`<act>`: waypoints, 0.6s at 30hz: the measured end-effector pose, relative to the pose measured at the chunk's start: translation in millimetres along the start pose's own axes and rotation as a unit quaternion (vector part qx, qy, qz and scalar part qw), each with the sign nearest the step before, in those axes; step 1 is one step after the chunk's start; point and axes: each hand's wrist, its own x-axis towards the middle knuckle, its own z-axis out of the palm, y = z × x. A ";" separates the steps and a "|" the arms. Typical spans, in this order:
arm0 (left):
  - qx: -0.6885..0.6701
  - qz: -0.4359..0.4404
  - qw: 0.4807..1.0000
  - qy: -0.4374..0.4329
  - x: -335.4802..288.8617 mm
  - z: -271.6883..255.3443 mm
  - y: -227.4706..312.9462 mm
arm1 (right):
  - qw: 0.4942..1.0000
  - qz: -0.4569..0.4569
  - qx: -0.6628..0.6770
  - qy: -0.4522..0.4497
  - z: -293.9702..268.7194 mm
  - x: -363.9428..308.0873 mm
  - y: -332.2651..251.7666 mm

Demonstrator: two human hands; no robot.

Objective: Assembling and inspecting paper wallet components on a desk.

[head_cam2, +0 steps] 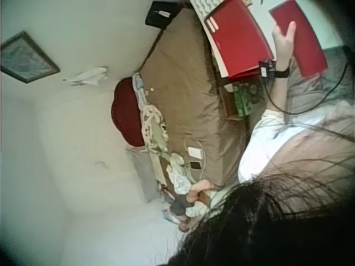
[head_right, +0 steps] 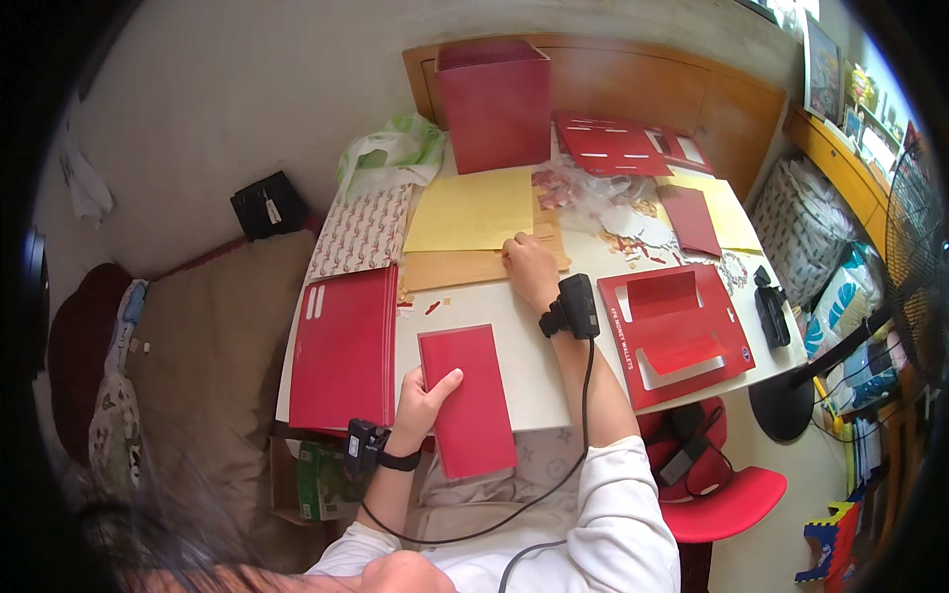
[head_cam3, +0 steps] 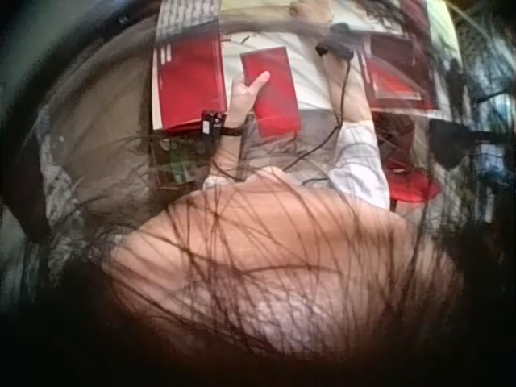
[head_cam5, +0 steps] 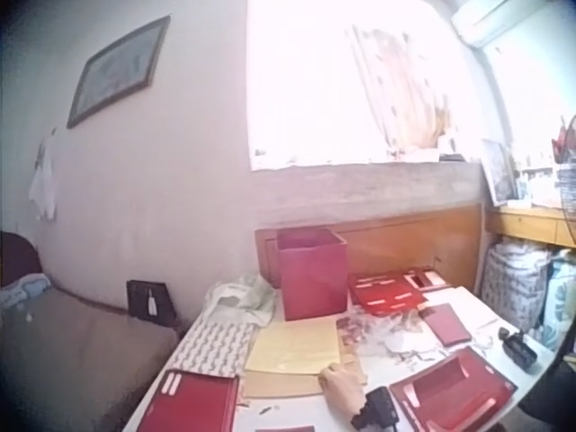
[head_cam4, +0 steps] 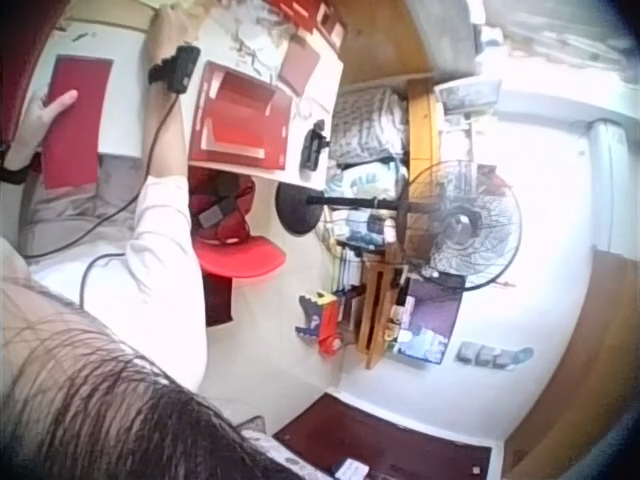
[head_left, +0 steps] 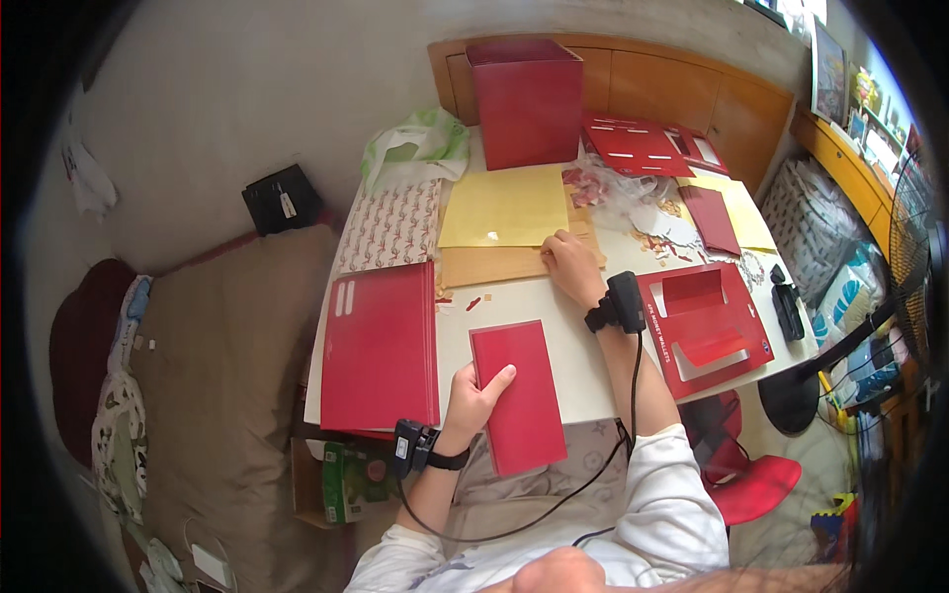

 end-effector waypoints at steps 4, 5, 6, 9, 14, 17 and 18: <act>-0.003 -0.003 1.000 -0.002 -0.5 -1.3 3.4 | 1.000 0.018 -0.019 -0.016 -0.9 2.4 -6.1; -0.002 -0.002 1.000 -0.005 -1.0 2.5 5.9 | 0.999 0.016 -0.024 -0.016 -1.2 1.2 -2.5; 0.001 0.013 1.000 0.015 -4.0 7.0 10.3 | 0.999 0.017 -0.025 -0.013 -1.1 0.1 0.7; 0.019 0.061 0.997 0.049 -11.8 18.0 43.0 | 0.998 0.048 -0.038 0.003 -1.6 -1.3 1.5; 0.047 0.181 0.978 0.090 34.0 7.5 68.7 | 0.938 0.132 0.291 0.136 -41.7 18.8 -39.9; 0.078 0.247 0.958 0.124 76.0 -3.7 59.3 | 0.814 0.176 0.552 0.037 -63.4 16.8 -76.8; 0.089 0.266 0.952 0.123 87.3 -2.0 54.6 | 0.815 0.171 0.554 0.016 -61.9 13.4 -82.3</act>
